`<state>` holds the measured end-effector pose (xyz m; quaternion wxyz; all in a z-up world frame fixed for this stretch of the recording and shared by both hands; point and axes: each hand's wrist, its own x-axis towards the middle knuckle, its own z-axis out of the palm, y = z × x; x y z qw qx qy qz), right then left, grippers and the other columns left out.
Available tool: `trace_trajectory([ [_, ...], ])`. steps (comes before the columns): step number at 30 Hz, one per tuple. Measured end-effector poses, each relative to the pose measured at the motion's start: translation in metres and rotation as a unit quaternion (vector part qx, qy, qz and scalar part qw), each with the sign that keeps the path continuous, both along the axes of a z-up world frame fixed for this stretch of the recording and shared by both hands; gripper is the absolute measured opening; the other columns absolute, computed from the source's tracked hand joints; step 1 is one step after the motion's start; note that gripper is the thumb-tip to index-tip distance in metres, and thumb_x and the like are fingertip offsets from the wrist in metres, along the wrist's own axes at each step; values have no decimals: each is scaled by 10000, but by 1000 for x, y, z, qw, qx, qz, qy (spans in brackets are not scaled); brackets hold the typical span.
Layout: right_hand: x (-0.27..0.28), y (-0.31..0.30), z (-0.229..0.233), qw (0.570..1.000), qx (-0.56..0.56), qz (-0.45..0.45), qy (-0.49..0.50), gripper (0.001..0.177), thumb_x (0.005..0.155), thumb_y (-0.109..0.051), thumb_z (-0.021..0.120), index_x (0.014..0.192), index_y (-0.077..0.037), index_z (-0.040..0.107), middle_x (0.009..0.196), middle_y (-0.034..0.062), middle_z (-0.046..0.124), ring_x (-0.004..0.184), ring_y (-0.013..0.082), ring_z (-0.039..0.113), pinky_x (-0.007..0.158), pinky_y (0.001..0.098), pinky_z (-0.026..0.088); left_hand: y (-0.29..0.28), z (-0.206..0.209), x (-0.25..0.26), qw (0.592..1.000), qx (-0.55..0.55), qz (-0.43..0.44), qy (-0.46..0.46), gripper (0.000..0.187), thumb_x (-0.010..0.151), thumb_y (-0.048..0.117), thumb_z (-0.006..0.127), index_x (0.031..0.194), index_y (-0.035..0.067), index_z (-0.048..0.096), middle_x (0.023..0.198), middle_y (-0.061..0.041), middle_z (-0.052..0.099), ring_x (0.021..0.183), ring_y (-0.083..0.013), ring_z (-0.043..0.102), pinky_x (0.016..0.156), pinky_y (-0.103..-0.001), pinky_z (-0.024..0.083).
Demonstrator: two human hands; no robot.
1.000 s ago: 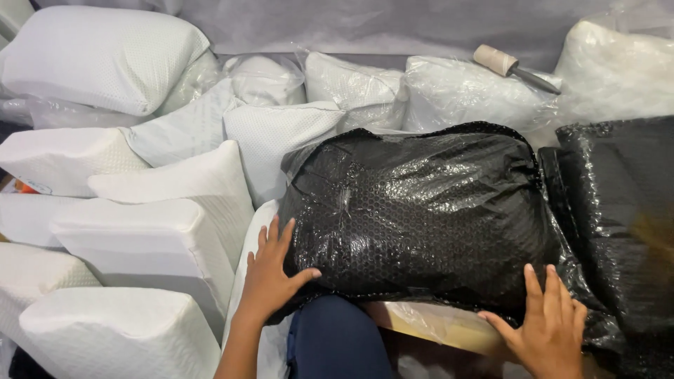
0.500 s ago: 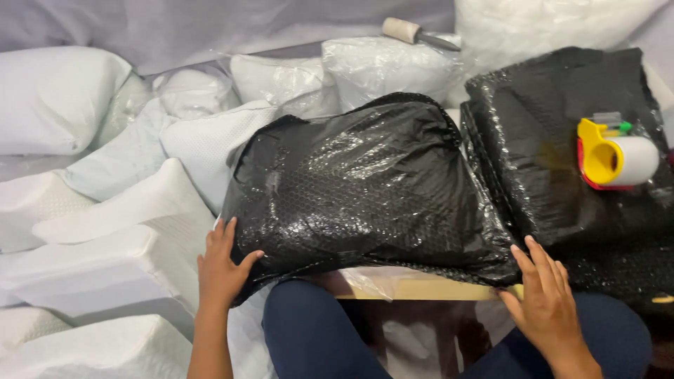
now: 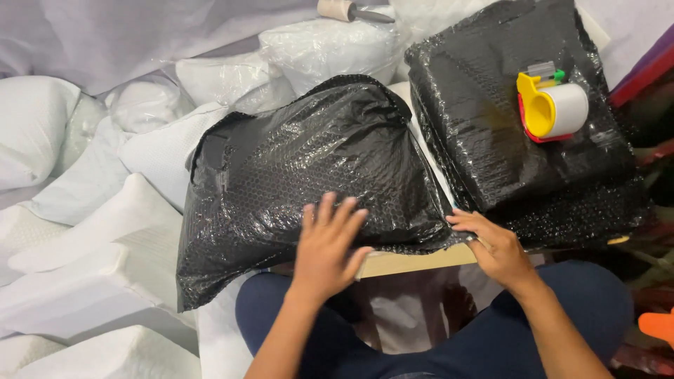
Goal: The person is finishing the wrapping of a pillow in black bubble wrap and then using a lint roller to clean a new white pillow before packing it.
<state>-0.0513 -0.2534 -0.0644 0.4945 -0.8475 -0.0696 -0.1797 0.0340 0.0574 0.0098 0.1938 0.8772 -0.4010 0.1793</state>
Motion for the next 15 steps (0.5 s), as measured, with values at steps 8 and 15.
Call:
trace_trajectory([
  [8, 43, -16, -48, 995, 51, -70, 56, 166, 838, -98, 799, 998, -134, 778, 894, 57, 808, 950, 209, 758, 884, 371, 566, -104, -39, -3, 998, 17, -46, 42, 737, 739, 711, 650, 1200, 141, 728, 1199, -101, 723, 1393, -402, 471, 1166, -758, 64],
  [15, 42, 18, -90, 977, 140, -141, 74, 180, 969, -339, 706, 1046, -202, 792, 899, 44, 802, 884, 174, 744, 830, 332, 553, -113, -69, -10, 997, -20, 63, 26, 209, 844, 352, 734, 899, 156, 786, 913, -22, 782, 1191, -262, 632, 1159, -660, 190],
])
